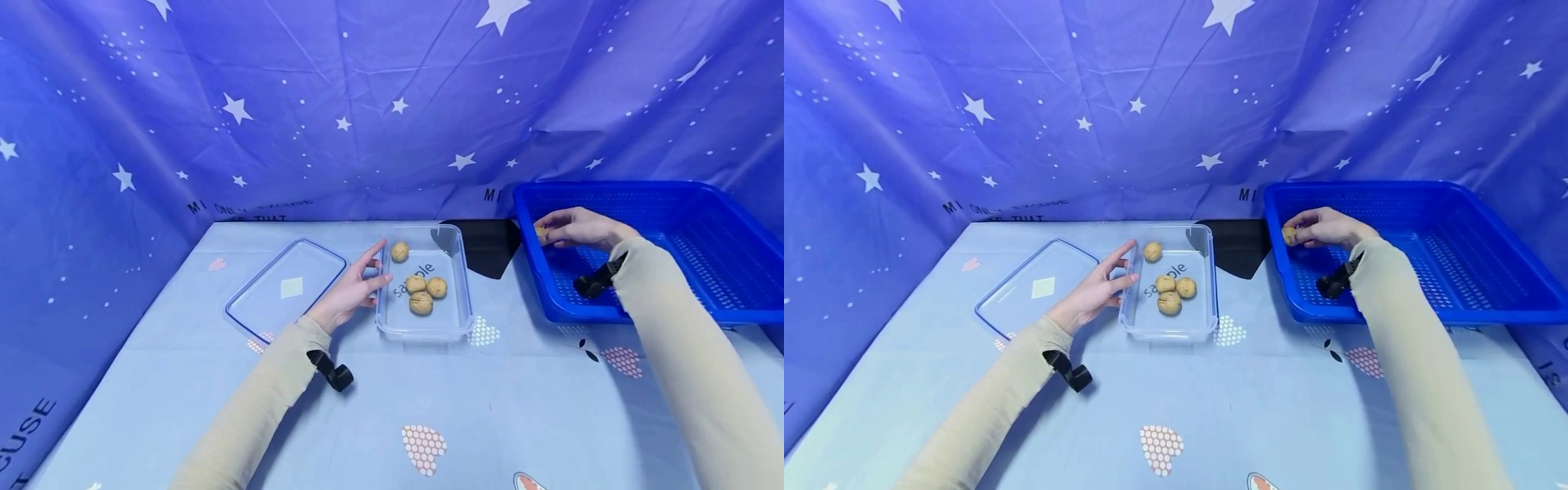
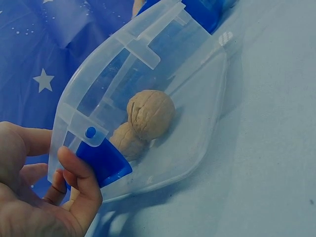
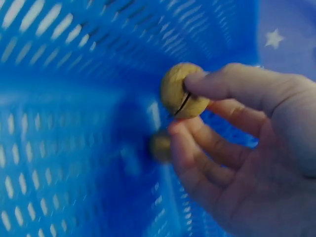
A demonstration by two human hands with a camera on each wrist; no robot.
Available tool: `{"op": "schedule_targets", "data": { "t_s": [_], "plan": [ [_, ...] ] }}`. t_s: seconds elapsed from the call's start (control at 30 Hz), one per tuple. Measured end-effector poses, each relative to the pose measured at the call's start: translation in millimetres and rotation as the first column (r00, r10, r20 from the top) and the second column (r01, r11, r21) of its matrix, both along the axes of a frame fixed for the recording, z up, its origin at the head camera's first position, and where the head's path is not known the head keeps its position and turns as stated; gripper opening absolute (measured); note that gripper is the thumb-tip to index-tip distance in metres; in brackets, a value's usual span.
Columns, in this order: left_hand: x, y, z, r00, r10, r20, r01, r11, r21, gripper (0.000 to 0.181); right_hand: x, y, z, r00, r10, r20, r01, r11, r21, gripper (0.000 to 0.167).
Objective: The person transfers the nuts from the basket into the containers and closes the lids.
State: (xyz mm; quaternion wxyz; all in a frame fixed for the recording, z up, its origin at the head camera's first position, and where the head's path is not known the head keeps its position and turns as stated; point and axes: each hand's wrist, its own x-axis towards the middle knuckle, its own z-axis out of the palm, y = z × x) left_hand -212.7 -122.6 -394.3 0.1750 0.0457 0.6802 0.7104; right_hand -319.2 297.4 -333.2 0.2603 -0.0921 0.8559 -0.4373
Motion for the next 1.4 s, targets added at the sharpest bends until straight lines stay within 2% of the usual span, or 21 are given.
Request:
{"op": "schedule_targets", "data": {
  "t_s": [0.17, 0.57, 0.87, 1.1, 1.4],
  "plan": [
    [-0.1, 0.4, -0.3, 1.000, -0.001, 0.002, 0.001, 1.000, 0.015, 0.075, 5.3, -3.8, 8.4, 0.999, -0.045, -0.030, 0.043, 0.997, -0.068, 0.046],
    [0.4, -0.4, -1.0, 1.000, -0.001, 0.007, 0.000, 1.000, 0.012, 0.074, 13.7, -6.0, 21.4, 0.992, -0.088, -0.087, 0.079, 0.992, -0.097, 0.048],
    [0.3, 0.2, -0.7, 1.000, 0.007, 0.013, -0.007, 1.000, 0.013, 0.073, 23.2, -8.5, 39.9, 0.990, -0.062, -0.130, 0.060, 0.998, -0.018, 0.055],
    [1.1, 0.4, -0.2, 1.000, 0.002, 0.008, -0.002, 1.000, 0.016, 0.074, 31.1, -14.2, 45.1, 0.985, -0.034, -0.170, 0.033, 0.999, -0.009, 0.054],
    [0.9, 0.5, -0.3, 1.000, -0.001, 0.007, 0.001, 1.000, 0.024, 0.074, 40.8, -23.3, 47.0, 0.980, -0.011, -0.200, -0.007, 0.996, -0.087, 0.047]
  ]
}}
